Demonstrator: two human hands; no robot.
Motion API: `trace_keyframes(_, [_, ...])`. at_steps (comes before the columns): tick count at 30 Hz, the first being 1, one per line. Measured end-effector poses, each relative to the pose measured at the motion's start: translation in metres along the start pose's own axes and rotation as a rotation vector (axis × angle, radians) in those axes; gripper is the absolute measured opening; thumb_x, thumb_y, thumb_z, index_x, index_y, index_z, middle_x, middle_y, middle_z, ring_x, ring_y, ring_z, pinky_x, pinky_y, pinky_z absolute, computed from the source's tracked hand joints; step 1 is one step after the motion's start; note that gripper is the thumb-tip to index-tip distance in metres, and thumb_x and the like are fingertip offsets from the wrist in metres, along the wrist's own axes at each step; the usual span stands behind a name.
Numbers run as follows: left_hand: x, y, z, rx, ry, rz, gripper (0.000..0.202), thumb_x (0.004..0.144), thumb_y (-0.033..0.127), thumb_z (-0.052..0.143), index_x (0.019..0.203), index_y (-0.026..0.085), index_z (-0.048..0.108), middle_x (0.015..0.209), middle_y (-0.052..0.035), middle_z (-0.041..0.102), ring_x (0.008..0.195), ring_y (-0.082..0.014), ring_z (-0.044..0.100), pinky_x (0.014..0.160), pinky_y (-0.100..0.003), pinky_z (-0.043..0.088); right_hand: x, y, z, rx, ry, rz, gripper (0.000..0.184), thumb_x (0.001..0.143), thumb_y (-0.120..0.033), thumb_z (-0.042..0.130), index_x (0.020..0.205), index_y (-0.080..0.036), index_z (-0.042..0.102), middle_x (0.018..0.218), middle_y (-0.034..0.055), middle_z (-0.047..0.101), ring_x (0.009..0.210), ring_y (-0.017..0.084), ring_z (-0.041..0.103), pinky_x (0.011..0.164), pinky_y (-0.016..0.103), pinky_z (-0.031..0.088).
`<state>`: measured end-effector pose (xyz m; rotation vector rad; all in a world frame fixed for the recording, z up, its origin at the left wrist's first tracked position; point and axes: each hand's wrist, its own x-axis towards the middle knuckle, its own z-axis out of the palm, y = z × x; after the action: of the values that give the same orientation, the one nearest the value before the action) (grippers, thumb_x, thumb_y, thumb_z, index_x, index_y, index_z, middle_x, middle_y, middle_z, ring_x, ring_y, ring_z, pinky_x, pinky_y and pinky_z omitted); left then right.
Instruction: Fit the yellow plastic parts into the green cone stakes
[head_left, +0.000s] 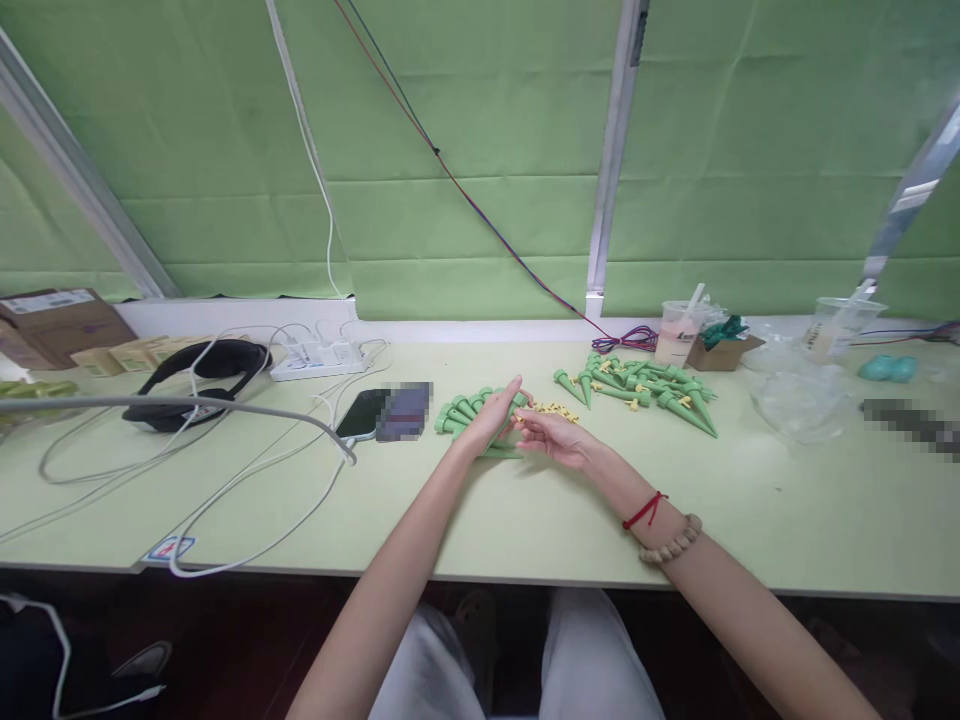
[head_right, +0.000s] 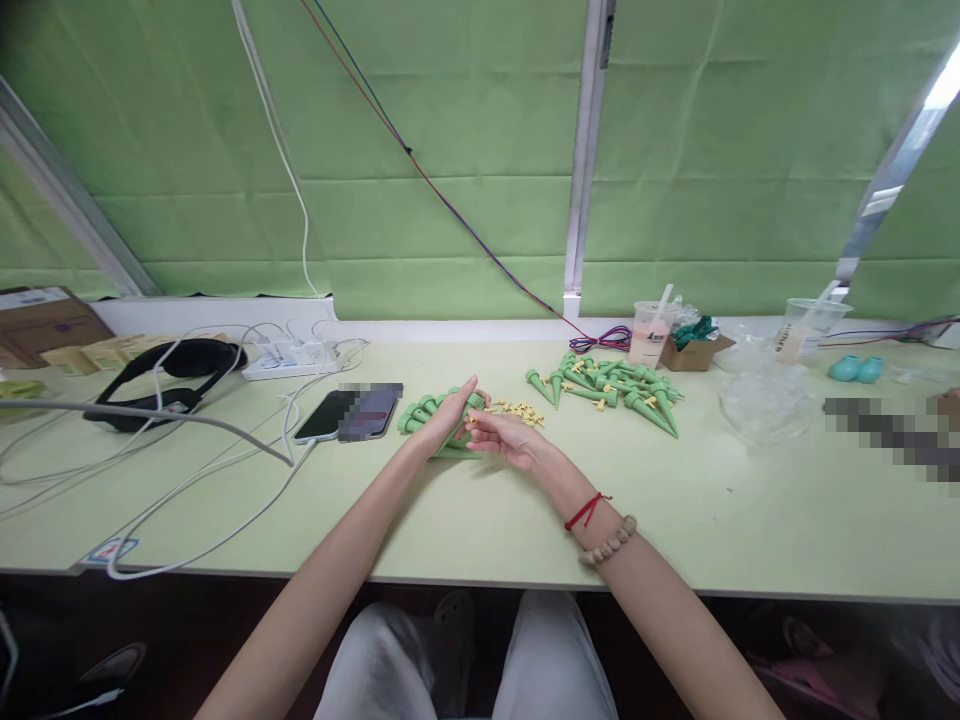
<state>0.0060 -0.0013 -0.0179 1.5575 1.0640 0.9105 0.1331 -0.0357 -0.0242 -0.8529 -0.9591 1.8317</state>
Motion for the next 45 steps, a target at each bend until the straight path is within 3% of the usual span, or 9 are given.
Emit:
trace_keyframes(5, [0.002, -0.004, -0.001, 0.055, 0.012, 0.014, 0.055, 0.075, 0.069, 0.036, 0.075, 0.019, 0.060, 0.045, -0.0017, 0.043, 0.038, -0.0082, 0.033, 0.042, -0.021, 0.022, 0.004, 0.006, 0.000, -0.137, 0.126, -0.088, 0.017, 0.076, -0.017, 0.061, 0.061, -0.011, 0.059, 0.055, -0.0016, 0.056, 0.045, 0.004, 0.051, 0.059, 0.021, 0.054])
trace_keyframes(12, [0.003, -0.007, -0.003, 0.100, 0.049, -0.016, 0.055, 0.074, 0.068, 0.038, 0.077, 0.018, 0.061, 0.045, 0.0018, 0.039, 0.036, -0.0068, 0.030, 0.041, -0.021, 0.021, 0.010, 0.008, -0.010, -0.399, 0.140, -0.217, 0.021, 0.066, -0.029, 0.069, 0.061, -0.013, 0.056, 0.056, -0.0013, 0.056, 0.047, 0.007, 0.053, 0.058, 0.023, 0.052])
trace_keyframes(19, [0.002, -0.011, 0.000, 0.118, 0.102, -0.017, 0.048, 0.072, 0.064, 0.046, 0.060, 0.017, 0.044, 0.046, 0.0044, 0.027, 0.038, -0.0062, 0.027, 0.039, -0.021, 0.019, 0.011, 0.014, -0.018, -0.981, 0.227, -0.725, 0.018, 0.068, -0.024, 0.060, 0.057, -0.016, 0.048, 0.056, -0.0008, 0.054, 0.052, 0.011, 0.049, 0.054, 0.024, 0.042])
trace_keyframes(22, [0.002, -0.012, 0.000, 0.102, 0.121, 0.014, 0.049, 0.072, 0.063, 0.047, 0.057, 0.017, 0.040, 0.046, 0.0048, 0.026, 0.039, -0.0059, 0.027, 0.038, -0.020, 0.019, 0.012, 0.016, -0.018, -1.023, 0.250, -0.811, 0.019, 0.069, -0.024, 0.058, 0.057, -0.018, 0.045, 0.059, -0.0006, 0.053, 0.055, 0.011, 0.047, 0.057, 0.024, 0.042])
trace_keyframes(24, [0.002, -0.011, 0.001, 0.071, 0.139, 0.029, 0.047, 0.073, 0.063, 0.046, 0.061, 0.017, 0.046, 0.045, 0.0049, 0.027, 0.038, -0.0059, 0.027, 0.037, -0.020, 0.020, 0.012, 0.018, -0.015, -0.836, 0.216, -0.710, 0.020, 0.069, -0.030, 0.060, 0.061, -0.018, 0.046, 0.061, -0.0005, 0.053, 0.056, 0.011, 0.049, 0.056, 0.024, 0.045])
trace_keyframes(27, [0.002, -0.007, 0.001, -0.015, 0.149, 0.051, 0.048, 0.074, 0.063, 0.043, 0.072, 0.017, 0.055, 0.046, 0.0042, 0.035, 0.038, -0.0065, 0.030, 0.037, -0.020, 0.021, 0.011, 0.019, -0.007, -0.467, 0.101, -0.375, 0.028, 0.069, -0.043, 0.061, 0.067, -0.018, 0.049, 0.059, -0.0007, 0.054, 0.051, 0.011, 0.052, 0.054, 0.027, 0.049])
trace_keyframes(31, [0.001, -0.002, 0.001, -0.059, 0.154, 0.131, 0.046, 0.073, 0.060, 0.048, 0.068, 0.015, 0.058, 0.055, 0.0008, 0.048, 0.048, -0.0070, 0.041, 0.045, -0.018, 0.032, 0.008, 0.019, 0.002, -0.153, -0.100, -0.073, 0.039, 0.080, -0.051, 0.048, 0.073, -0.014, 0.058, 0.057, 0.0002, 0.056, 0.047, 0.010, 0.052, 0.056, 0.030, 0.053])
trace_keyframes(36, [-0.002, 0.001, 0.001, -0.042, 0.082, 0.154, 0.047, 0.071, 0.059, 0.049, 0.070, 0.013, 0.060, 0.051, 0.0015, 0.046, 0.047, -0.0075, 0.041, 0.046, -0.019, 0.032, 0.005, 0.015, 0.000, -0.050, -0.158, -0.030, 0.025, 0.085, -0.034, 0.049, 0.081, -0.013, 0.064, 0.064, -0.0007, 0.059, 0.049, 0.007, 0.053, 0.059, 0.026, 0.054])
trace_keyframes(45, [0.000, -0.007, 0.001, 0.082, 0.071, 0.059, 0.047, 0.073, 0.059, 0.048, 0.072, 0.014, 0.062, 0.039, 0.0050, 0.033, 0.035, -0.0069, 0.031, 0.038, -0.020, 0.023, 0.003, 0.012, -0.005, -0.333, -0.035, -0.041, 0.014, 0.077, -0.025, 0.062, 0.075, -0.012, 0.065, 0.078, 0.0050, 0.065, 0.051, 0.006, 0.054, 0.049, 0.021, 0.055])
